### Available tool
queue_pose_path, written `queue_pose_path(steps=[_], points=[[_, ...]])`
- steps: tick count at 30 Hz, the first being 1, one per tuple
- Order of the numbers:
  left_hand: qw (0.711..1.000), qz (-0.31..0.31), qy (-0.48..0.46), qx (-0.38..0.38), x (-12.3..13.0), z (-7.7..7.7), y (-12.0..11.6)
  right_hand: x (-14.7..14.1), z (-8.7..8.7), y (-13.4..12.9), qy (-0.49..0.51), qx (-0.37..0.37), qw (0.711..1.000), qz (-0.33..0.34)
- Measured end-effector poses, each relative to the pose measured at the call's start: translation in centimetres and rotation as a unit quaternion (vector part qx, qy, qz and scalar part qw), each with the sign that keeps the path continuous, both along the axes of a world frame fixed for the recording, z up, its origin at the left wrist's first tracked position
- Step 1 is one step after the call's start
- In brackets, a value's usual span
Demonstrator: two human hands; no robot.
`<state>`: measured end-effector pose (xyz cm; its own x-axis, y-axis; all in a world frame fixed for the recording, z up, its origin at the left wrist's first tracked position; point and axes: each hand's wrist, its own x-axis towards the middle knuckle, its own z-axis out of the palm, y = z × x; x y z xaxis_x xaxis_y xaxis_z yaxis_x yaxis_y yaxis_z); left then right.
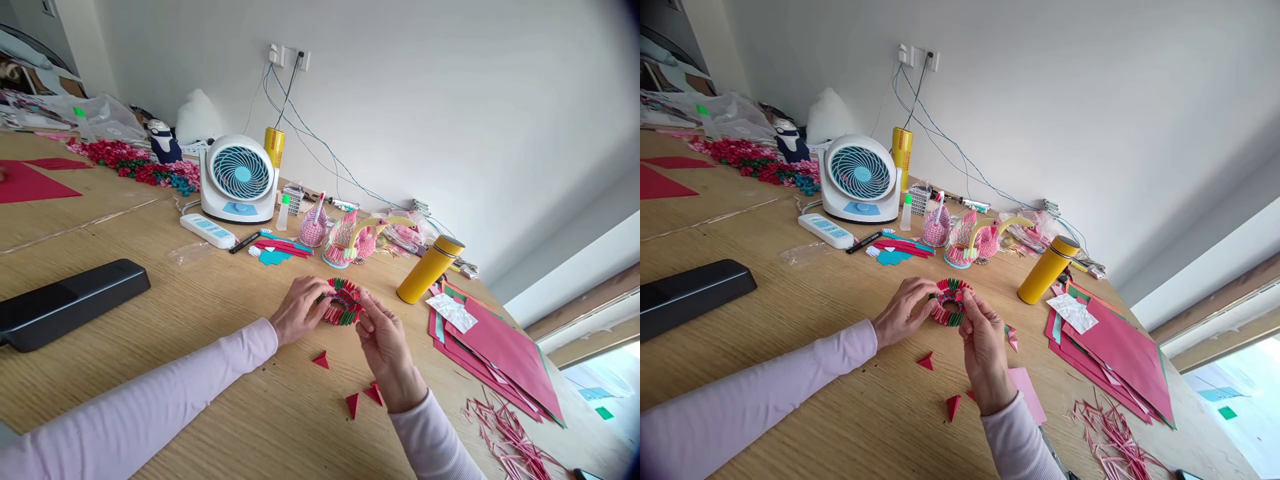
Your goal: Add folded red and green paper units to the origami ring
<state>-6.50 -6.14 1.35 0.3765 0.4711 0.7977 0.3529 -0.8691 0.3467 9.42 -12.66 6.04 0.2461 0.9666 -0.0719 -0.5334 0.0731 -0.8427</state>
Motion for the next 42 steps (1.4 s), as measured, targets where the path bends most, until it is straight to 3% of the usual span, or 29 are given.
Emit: queue_pose_path(steps=[5, 9, 42], points=[[0.998, -0.023, 0.038, -0.034, -0.1, -1.0, 1.1, 1.3, -0.4, 0.8, -0.154, 0.014, 0.988, -0.017], [0.997, -0.035, 0.043, -0.052, 0.2, -1.4, 1.3, 1.3, -1.5, 1.2, -0.216, 0.014, 0.976, -0.011], [0.994, -0.020, 0.057, -0.095, 0.5, -1.0, 0.9, 1.1, -3.7, 2.2, -0.445, 0.052, 0.894, -0.006]])
